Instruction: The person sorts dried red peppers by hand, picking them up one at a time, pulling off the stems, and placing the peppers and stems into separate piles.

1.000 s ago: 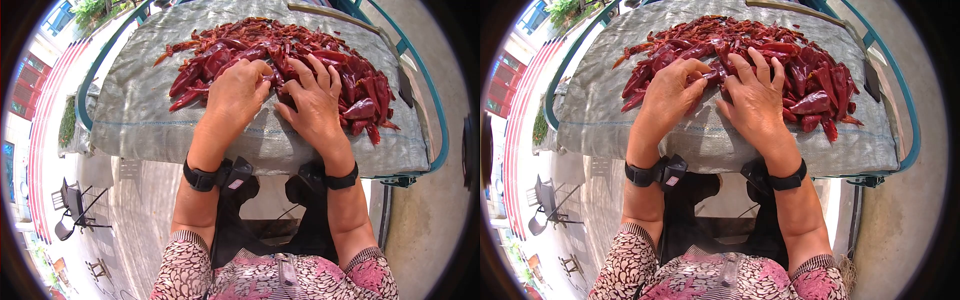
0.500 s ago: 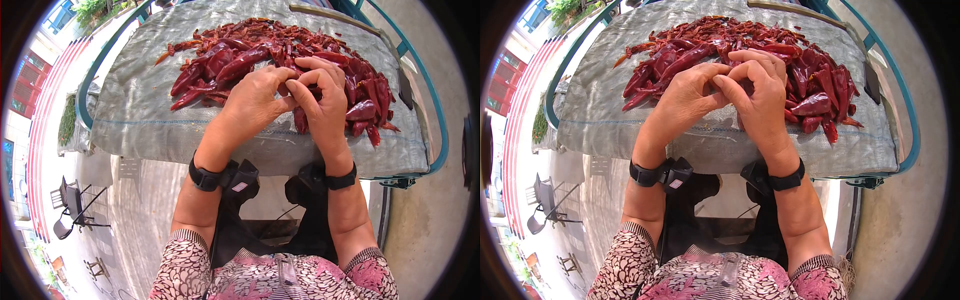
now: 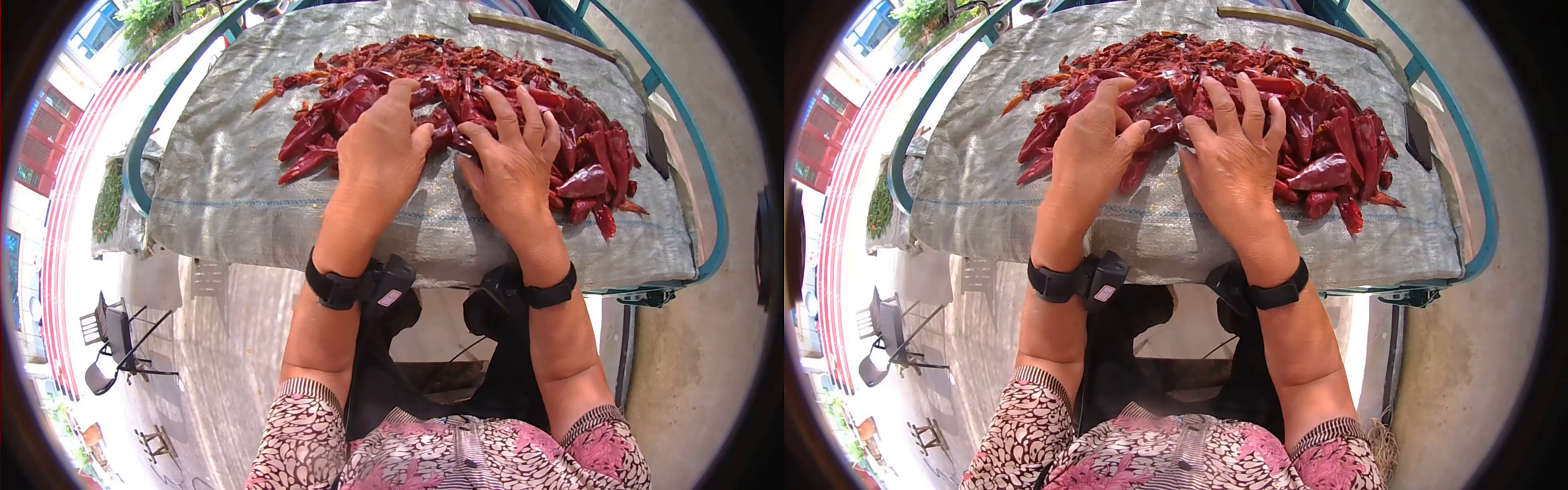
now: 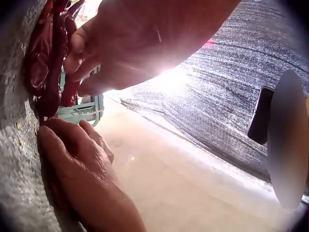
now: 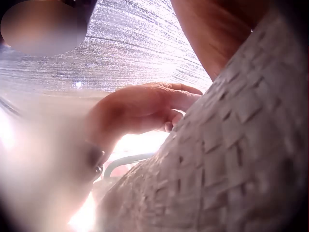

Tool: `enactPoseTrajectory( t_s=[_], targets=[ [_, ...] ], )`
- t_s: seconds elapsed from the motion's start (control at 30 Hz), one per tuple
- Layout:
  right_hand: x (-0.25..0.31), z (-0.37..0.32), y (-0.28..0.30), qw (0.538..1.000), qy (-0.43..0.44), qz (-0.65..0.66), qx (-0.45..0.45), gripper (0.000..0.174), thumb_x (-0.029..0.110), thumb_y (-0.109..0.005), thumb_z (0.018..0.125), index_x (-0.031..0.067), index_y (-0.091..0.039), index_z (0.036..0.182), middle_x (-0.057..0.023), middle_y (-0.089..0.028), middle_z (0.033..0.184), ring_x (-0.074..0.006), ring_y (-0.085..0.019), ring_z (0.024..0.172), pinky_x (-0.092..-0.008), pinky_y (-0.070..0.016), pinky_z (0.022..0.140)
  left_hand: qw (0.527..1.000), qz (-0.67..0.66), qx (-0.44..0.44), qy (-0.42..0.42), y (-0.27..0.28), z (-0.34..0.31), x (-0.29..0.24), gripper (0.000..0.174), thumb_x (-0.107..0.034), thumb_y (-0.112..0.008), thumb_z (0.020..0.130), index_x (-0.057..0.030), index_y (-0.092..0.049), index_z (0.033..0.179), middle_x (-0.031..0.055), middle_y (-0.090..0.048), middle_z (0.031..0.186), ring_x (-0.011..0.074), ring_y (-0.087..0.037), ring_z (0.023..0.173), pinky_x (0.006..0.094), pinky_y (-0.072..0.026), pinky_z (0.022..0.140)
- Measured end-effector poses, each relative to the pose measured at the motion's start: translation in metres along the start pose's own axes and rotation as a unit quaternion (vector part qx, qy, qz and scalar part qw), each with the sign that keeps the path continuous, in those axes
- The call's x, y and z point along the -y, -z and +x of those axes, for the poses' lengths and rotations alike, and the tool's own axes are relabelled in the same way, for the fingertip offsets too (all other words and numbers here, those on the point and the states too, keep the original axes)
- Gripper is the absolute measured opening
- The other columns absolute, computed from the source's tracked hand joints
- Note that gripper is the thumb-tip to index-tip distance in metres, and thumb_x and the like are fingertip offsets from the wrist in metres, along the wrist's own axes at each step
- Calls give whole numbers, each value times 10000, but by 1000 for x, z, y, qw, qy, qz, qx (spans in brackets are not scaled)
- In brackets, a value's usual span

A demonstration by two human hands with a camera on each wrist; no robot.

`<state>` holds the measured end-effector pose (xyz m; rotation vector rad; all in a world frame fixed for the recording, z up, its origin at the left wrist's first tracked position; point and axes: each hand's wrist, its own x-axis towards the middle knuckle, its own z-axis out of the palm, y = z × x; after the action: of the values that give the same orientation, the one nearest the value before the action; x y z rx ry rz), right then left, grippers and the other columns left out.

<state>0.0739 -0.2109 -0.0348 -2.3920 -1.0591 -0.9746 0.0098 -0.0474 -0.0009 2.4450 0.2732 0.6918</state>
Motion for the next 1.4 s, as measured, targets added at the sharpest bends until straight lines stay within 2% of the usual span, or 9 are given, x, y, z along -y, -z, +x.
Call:
enactPoseTrajectory(
  t_s=[0.07,0.1,0.3,0.53,0.93,1.1,1.2,1.3,1.4],
  targets=[
    [1,-2,-2,999,1,-13,47,293,232,-807,758,120,-755,1023,-86,-489,1479,-337,-286,1469,-588,-163,1186,997,-46,-2,-58,-8,1,7,402,-175,-708,883,-119,-587,1263,163,-698,1042,388,-696,921,485,-551,797],
    [3,-1,-3,998,-2,-20,64,288,239,-796,767,106,-753,1019,-87,-487,1482,-338,-285,1470,-591,-162,1187,998,-20,6,-63,-8,-1,7,387,-191,-708,898,-105,-640,1270,109,-678,982,292,-686,892,400,-529,772],
    [6,0,-21,997,-16,-51,54,254,239,-760,787,48,-740,953,-103,-504,1466,-336,-295,1466,-595,-163,1185,993,95,48,-42,-11,-5,9,299,-225,-711,895,-98,-711,1166,116,-637,1111,329,-676,979,437,-539,838],
    [10,8,-13,993,-55,-48,95,258,227,-767,769,45,-734,949,-105,-512,1460,-334,-322,1444,-601,-163,1182,994,99,34,-22,-15,-6,11,264,-243,-713,889,-91,-711,1105,112,-649,1082,324,-679,979,443,-537,837],
    [4,5,-17,996,-40,-46,62,196,241,-738,806,76,-742,912,-78,-580,1399,-320,-356,1419,-598,-170,1176,998,64,22,-18,-12,-7,13,223,-231,-702,890,-79,-705,1053,120,-671,1023,330,-685,975,436,-540,836],
    [2,10,-18,995,-71,-37,-55,148,224,-676,852,87,-733,841,-47,-667,1280,-302,-443,1361,-562,-213,1151,998,53,40,-7,-6,-9,13,238,-256,-694,910,-82,-712,1071,129,-679,1026,350,-676,979,439,-534,849],
    [6,13,-11,992,-83,31,-85,117,199,-681,846,93,-718,815,-54,-683,1258,-309,-491,1320,-521,-257,1133,999,-22,32,14,-8,-1,9,334,-345,-688,944,-38,-694,1073,188,-677,1072,394,-688,949,488,-541,812],
    [11,11,-7,985,-52,130,-96,75,157,-702,834,84,-713,828,-72,-685,1248,-315,-502,1309,-486,-311,1108,960,-250,39,120,-9,4,4,452,-374,-676,967,24,-661,1180,226,-702,1095,346,-714,934,426,-553,786],
    [16,14,0,981,26,164,-101,80,150,-699,847,71,-707,840,-79,-681,1249,-315,-497,1316,-465,-334,1095,944,-304,71,107,-4,3,2,516,-320,-682,971,93,-588,1264,254,-707,1085,268,-725,911,360,-559,769]
  ],
)
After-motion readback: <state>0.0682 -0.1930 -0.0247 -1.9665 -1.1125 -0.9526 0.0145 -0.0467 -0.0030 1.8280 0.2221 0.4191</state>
